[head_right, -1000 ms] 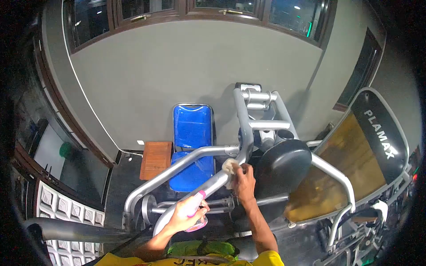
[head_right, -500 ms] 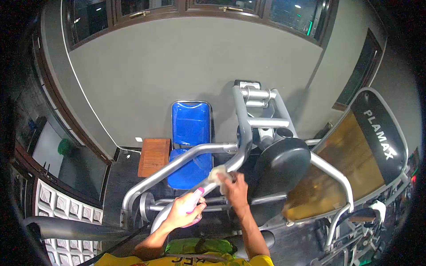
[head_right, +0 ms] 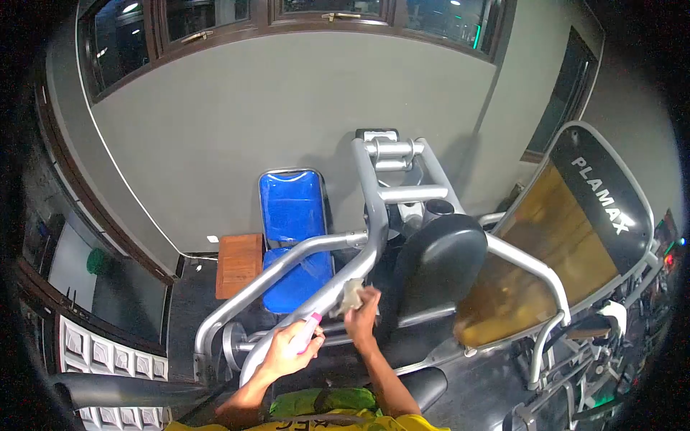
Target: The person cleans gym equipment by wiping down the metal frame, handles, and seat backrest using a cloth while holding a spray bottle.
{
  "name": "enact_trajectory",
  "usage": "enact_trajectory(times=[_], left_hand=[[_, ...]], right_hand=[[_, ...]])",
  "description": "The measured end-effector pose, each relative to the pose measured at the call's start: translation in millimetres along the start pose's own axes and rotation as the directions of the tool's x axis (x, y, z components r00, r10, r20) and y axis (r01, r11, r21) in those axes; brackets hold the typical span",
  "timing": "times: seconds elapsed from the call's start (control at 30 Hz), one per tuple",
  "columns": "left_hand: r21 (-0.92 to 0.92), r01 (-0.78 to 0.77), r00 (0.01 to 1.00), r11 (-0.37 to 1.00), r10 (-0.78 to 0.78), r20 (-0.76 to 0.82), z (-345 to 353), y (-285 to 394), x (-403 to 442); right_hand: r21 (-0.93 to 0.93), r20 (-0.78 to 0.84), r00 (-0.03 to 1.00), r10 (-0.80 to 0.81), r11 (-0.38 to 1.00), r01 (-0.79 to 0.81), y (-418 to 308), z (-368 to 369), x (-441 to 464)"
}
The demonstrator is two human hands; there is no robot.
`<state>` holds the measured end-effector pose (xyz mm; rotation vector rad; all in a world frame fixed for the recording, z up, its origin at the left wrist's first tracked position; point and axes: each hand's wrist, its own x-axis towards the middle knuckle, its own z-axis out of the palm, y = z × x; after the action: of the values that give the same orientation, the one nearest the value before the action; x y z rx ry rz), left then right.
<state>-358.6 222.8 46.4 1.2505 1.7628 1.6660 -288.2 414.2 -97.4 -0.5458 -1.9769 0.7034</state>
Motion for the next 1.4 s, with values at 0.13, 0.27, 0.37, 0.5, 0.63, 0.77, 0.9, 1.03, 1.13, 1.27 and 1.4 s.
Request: enact_trajectory(times=[0.13,0.27,0.37,0.5,0.63,0.77,0.9,1.03,1.13,1.27,1.4], left_hand=[[0.027,0.041,0.999,0.999,-0.041,0.014,0.5,-4.0,-0.9],[0.018,-0.022,1.0,1.0,0.022,0.01,2.4,-7.1,0.6],[0.005,-0.02,1.0,1.0,0.02,-0.001,2.0,-6.4,1.0],[0.0,0.025,0.999,1.0,-0.025,0.023,0.1,-7.3,2.3],[0.01,-0.009,1.0,1.0,0.009,0.008,2.2,-9.3,0.5],[0.02,-0.012,1.0,1.0,0.011,0.015,1.6,-7.0,1.3],[-0.019,0.004,1.0,1.0,-0.004,-0.01,4.2,-8.7,0.5],[-0.014,0.069,0.998,0.998,-0.069,0.014,-0.4,-8.7,1.1],[-0.047,0.107,0.994,0.993,-0.106,0.011,-3.0,-7.2,2.1],[-0.057,0.085,0.996,0.995,-0.086,-0.004,0.3,-5.3,1.4],[-0.019,0.019,1.0,1.0,-0.019,-0.013,1.7,-2.6,1.5]], right_hand=[[0.297,-0.222,0.876,0.427,0.886,-0.357,10.1,2.6,50.8],[0.361,-0.391,0.818,0.423,0.887,-0.287,-11.9,13.4,57.3],[0.191,-0.34,0.928,0.154,0.977,-0.092,-27.3,15.2,35.1],[-0.061,-0.124,0.986,-0.115,0.992,0.108,-46.9,-8.0,37.8],[-0.332,0.057,0.995,-0.08,0.938,0.094,-51.8,-39.0,100.2],[-0.501,0.155,0.987,-0.043,0.858,0.117,-45.1,-36.3,147.8],[-0.435,0.31,0.949,-0.056,0.879,0.194,-20.7,-13.8,130.0],[-0.32,0.514,0.831,-0.212,0.852,0.415,-62.5,-30.7,119.6],[-0.286,0.677,0.72,-0.152,0.847,0.448,-62.6,-43.0,144.8],[-0.631,0.575,0.817,0.03,0.652,0.42,-25.5,-32.2,198.0],[-0.581,0.753,0.64,0.156,0.616,0.532,-28.5,-6.5,203.1]])
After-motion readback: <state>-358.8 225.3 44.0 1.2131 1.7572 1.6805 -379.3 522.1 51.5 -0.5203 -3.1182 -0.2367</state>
